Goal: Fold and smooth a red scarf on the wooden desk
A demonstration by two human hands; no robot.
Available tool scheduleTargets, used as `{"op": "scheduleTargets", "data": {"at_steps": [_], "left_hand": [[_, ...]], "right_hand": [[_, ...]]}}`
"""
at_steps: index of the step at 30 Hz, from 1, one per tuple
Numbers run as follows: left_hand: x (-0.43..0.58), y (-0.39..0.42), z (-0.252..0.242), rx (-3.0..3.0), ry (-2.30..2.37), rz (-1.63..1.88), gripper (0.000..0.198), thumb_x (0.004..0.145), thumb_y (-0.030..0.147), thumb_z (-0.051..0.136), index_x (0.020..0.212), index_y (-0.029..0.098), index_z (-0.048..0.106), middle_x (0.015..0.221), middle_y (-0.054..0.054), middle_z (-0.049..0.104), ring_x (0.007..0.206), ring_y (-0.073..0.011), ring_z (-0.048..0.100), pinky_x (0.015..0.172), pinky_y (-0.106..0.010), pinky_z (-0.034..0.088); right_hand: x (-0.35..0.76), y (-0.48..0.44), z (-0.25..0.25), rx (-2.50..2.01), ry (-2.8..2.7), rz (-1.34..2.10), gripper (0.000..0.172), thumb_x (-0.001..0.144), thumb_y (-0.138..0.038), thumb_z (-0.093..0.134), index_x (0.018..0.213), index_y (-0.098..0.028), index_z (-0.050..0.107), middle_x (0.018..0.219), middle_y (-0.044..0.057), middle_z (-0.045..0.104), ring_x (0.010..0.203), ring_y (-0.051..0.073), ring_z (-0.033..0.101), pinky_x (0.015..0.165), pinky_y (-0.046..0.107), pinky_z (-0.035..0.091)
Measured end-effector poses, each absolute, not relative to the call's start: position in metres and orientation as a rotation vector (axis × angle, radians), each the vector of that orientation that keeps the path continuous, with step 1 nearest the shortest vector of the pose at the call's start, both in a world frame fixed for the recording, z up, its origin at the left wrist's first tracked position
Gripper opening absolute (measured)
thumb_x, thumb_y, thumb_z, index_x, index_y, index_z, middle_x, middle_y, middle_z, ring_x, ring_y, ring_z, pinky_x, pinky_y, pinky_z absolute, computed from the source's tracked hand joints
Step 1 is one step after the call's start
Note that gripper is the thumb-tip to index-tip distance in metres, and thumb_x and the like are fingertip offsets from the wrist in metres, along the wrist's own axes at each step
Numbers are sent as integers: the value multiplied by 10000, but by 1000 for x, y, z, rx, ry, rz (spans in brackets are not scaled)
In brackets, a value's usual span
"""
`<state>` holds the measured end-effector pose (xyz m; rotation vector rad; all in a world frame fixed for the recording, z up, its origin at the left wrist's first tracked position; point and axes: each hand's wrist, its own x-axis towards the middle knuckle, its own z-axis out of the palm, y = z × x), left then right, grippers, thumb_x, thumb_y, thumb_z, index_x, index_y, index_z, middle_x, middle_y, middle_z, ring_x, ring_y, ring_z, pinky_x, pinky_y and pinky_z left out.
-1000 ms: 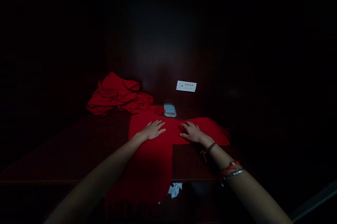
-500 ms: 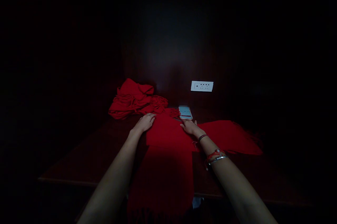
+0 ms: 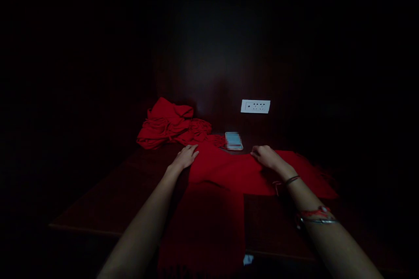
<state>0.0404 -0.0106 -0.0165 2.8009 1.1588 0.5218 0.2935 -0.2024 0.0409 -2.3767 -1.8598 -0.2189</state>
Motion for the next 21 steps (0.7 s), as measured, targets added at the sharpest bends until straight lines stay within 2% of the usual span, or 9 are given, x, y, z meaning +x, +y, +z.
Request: {"op": "scheduleTargets", "data": {"at_steps": [7,14,18,21], "left_hand": [[49,-20,-19,2855,1057,447,463,809,404,280,1220,194,315,1228,-92,338,1122,-217,304,880,-341,313],[47,-19,-22,2874,1126,359,429,804,398,297,1207,256,333,1242,-77,315,1136,-236,278,875,-389,302],[44,-21,-19,2817,1189,435,484,798,447,279,1227,225,298,1225,-89,339,1111,-236,317,867,-380,313],[43,-23,-17,2753,1231,471,527,798,474,252,1236,183,280,1208,-106,367,1093,-230,346,868,-365,314]], "right_hand": [[304,-217,24,-2425,-1869,-68,255,811,-246,325,849,-145,556,834,111,607,730,165,570,593,218,366],[303,-226,31,-2127,-1961,150,332,750,-396,435,966,-158,519,936,78,583,796,158,539,685,220,382],[307,-228,33,-2017,-2000,157,228,756,-324,414,831,-160,553,811,48,594,708,141,529,646,224,379],[308,-230,38,-1874,-1929,158,247,765,-345,375,780,-159,538,767,30,577,693,133,511,641,229,375]]}}
